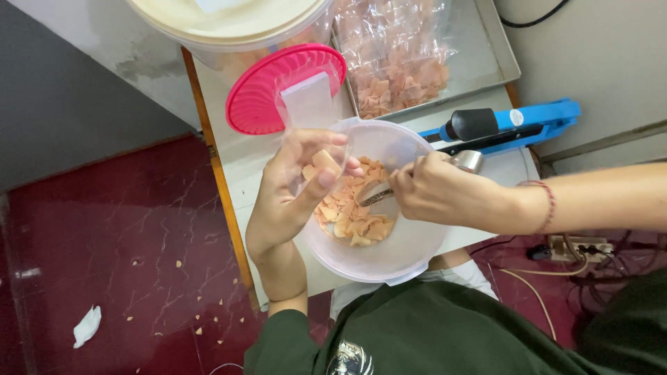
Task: Using tongs to fill small plastic bags with chips and sealing them with a manual heat sealer.
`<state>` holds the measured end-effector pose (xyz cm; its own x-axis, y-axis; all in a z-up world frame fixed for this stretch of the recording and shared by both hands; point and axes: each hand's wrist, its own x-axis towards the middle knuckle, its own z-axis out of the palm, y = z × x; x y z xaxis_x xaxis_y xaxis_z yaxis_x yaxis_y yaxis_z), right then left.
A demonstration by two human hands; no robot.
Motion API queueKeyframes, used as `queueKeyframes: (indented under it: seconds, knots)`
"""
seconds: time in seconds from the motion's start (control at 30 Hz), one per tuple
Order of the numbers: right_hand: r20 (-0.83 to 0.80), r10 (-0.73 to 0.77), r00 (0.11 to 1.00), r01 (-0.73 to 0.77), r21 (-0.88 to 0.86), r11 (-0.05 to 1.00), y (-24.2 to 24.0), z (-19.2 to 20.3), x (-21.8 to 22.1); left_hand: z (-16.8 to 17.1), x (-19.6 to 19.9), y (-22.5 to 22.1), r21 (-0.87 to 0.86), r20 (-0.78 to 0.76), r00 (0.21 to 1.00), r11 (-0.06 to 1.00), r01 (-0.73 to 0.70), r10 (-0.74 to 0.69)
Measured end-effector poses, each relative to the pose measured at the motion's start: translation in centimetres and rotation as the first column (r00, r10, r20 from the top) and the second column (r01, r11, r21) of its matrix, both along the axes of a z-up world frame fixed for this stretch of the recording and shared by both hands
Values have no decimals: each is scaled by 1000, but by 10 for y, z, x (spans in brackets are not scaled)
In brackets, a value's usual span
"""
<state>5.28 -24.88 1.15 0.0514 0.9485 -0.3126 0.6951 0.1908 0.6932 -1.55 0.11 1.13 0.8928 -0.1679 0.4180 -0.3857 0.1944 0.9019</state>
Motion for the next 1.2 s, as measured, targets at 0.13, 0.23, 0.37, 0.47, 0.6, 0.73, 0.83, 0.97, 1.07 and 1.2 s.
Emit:
queueKeyframes:
  seconds: [0.13,0.23,0.37,0.47,0.6,0.73,0.83,0.97,1.07,1.2]
  knots:
    - [-150,-94,984,99,24,995,-22,41,2,-4,0,6,-13,5,999,999,-36,36]
    - [-250,-174,953,235,241,942,-50,56,13,-2,-1,7,-109,-10,998,993,-55,54]
    - [-852,-152,500,738,328,590,-80,48,23,-1,0,9,-119,-26,978,971,-207,205]
    - [-1000,6,-4,935,-1,354,-97,21,20,-1,1,8,-136,-42,963,954,-269,266]
    - [-899,288,-329,941,-287,181,-118,-20,12,3,1,5,-92,-62,958,954,-286,281]
    - [-975,201,-91,981,-54,186,-115,-29,7,2,4,-2,-104,-39,969,963,-248,245]
    - [-959,240,-152,981,-116,158,-116,-38,6,3,5,-4,-82,-46,967,964,-254,251]
    - [-920,313,-238,966,-191,172,-115,-43,6,2,6,-2,-73,-54,969,967,-244,241]
    - [-928,305,-215,972,-175,154,-113,-44,4,3,5,0,-89,-66,975,972,-216,211]
    - [-942,288,-173,980,-134,150,-111,-46,4,1,7,2,-214,-72,991,969,-125,112]
